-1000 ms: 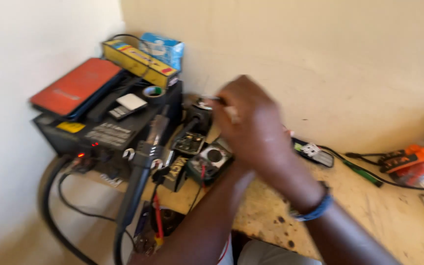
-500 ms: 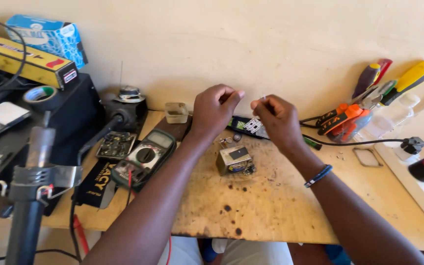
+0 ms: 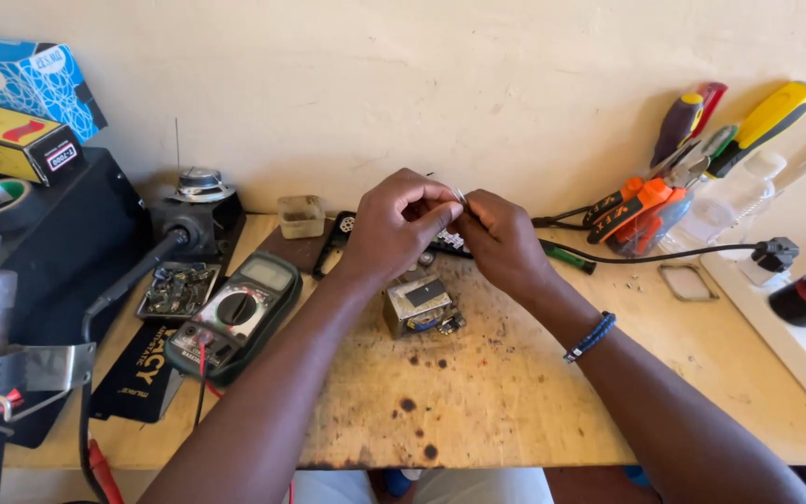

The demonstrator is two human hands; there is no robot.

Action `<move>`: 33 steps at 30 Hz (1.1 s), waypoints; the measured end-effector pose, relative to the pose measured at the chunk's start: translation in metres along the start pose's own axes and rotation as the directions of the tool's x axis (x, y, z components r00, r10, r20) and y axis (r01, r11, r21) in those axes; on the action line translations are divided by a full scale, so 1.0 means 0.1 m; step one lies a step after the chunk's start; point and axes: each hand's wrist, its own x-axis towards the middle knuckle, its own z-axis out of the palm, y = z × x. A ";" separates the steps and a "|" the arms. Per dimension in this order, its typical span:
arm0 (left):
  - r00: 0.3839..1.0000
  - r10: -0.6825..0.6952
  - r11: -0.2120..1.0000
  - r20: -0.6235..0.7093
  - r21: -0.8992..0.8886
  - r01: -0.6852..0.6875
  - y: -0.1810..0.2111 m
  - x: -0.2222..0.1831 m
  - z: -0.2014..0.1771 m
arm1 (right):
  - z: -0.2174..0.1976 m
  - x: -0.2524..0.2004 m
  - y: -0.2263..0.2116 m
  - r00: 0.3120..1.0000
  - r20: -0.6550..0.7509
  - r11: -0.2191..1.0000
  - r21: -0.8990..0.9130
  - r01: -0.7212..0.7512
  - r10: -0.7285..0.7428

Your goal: Soldering or desoldering electronic components on a circuit board using a hot air rework station and a probe.

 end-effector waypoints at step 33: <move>0.985 -0.171 0.948 -0.027 -0.275 0.157 -0.14 0.02 -0.03 | -0.04 0.00 -0.24 0.987 0.031 0.939 0.305 -0.157 0.155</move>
